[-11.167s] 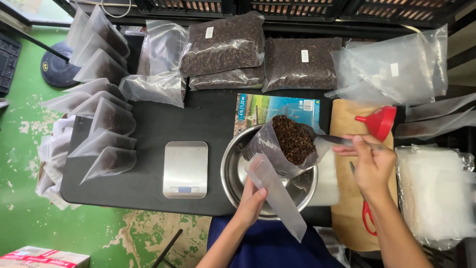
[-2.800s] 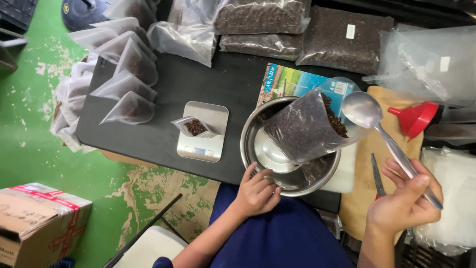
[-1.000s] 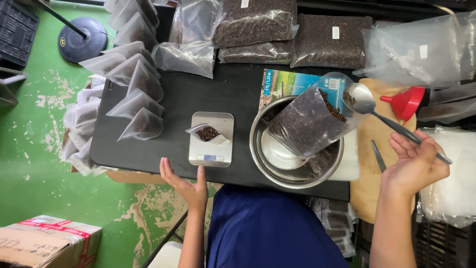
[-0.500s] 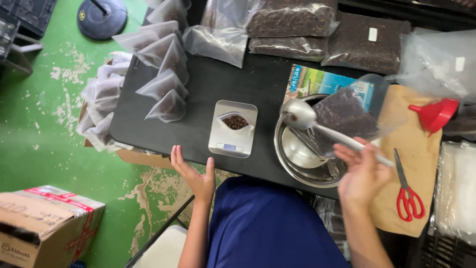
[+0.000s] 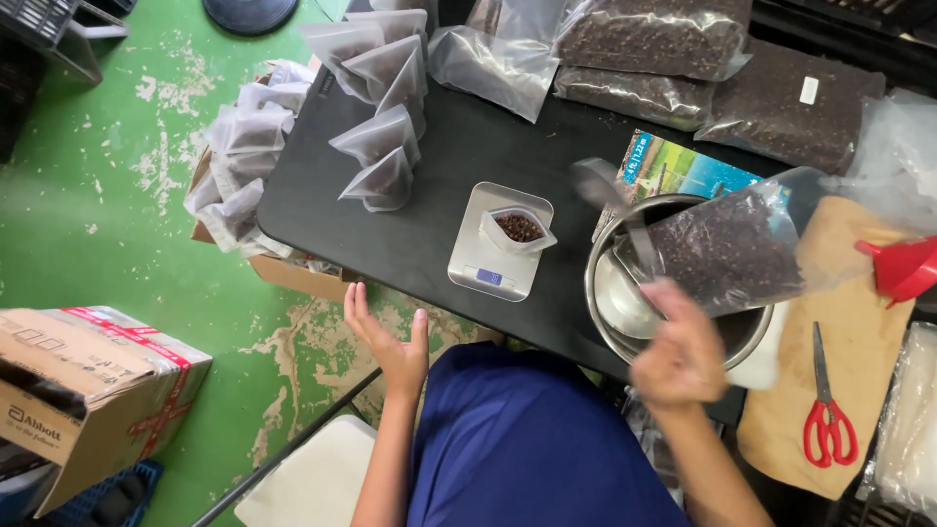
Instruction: The person fills small plastic bags with dark beans from a larger bag using a spoon, weighs each small bag on a digital scale, and moves the filled bags to a stack.
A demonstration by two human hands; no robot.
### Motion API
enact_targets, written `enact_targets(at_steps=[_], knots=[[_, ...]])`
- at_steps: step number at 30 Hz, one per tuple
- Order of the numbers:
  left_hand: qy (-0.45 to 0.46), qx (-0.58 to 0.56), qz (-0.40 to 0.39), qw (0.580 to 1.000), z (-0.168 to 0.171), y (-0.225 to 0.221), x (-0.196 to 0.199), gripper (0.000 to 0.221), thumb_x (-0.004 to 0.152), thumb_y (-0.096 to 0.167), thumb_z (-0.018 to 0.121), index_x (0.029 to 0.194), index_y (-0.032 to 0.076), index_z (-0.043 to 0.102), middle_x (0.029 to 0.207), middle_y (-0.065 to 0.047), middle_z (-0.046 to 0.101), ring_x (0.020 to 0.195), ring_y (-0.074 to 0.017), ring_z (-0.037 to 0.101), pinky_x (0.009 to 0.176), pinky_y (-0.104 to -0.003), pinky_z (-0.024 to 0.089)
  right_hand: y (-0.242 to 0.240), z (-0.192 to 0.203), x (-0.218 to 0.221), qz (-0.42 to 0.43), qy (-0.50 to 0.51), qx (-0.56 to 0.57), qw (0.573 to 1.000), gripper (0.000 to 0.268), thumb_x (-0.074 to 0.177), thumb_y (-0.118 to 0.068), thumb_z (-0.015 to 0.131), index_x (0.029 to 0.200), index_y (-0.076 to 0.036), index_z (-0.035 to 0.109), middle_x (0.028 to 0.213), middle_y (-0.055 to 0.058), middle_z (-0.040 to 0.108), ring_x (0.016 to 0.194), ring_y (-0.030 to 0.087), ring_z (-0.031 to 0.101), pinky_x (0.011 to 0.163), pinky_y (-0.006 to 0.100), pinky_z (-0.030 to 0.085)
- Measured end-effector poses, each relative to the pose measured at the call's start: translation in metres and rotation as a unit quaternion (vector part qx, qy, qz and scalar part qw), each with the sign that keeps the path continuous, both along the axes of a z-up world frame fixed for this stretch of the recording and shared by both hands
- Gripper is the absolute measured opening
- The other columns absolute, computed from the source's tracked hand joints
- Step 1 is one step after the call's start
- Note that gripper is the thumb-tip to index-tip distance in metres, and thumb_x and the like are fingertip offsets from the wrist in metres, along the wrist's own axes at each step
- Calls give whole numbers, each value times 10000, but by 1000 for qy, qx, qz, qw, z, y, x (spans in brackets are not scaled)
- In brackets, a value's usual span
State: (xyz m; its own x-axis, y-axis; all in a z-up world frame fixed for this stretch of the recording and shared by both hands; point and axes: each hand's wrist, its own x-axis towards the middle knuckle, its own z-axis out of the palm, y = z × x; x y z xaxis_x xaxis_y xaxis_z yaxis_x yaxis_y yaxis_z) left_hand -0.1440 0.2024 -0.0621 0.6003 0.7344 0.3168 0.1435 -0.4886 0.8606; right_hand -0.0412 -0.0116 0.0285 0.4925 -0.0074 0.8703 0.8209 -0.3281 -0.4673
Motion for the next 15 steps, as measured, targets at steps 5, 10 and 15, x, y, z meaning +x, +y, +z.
enact_targets(at_steps=[5, 10, 15], knots=[[15, -2, -2, 1000, 10, 2, -3, 628, 732, 209, 537, 1249, 21, 233, 1278, -171, 202, 1208, -314, 227, 996, -465, 189, -82, 6, 35, -236, -17, 1, 972, 297, 968, -74, 358, 837, 157, 490, 678, 278, 543, 602, 337, 577, 557, 381, 494], [4, 13, -20, 1000, 8, 4, 2, 622, 739, 205, 535, 1249, 14, 233, 1276, -179, 209, 1213, -321, 226, 1001, -466, 190, -161, -51, 64, -261, 161, 65, 950, 204, 921, 13, 343, 904, 108, 522, 767, 240, 599, 633, 237, 646, 517, 266, 527], [8, 6, -23, 1000, 8, 3, 6, 616, 738, 221, 534, 1243, 12, 249, 1273, -171, 218, 1207, -310, 236, 1000, -454, 192, -151, -31, 56, -269, 375, 313, 831, 188, 815, -207, 438, 753, -52, 526, 624, 115, 605, 542, 144, 682, 451, 176, 543]])
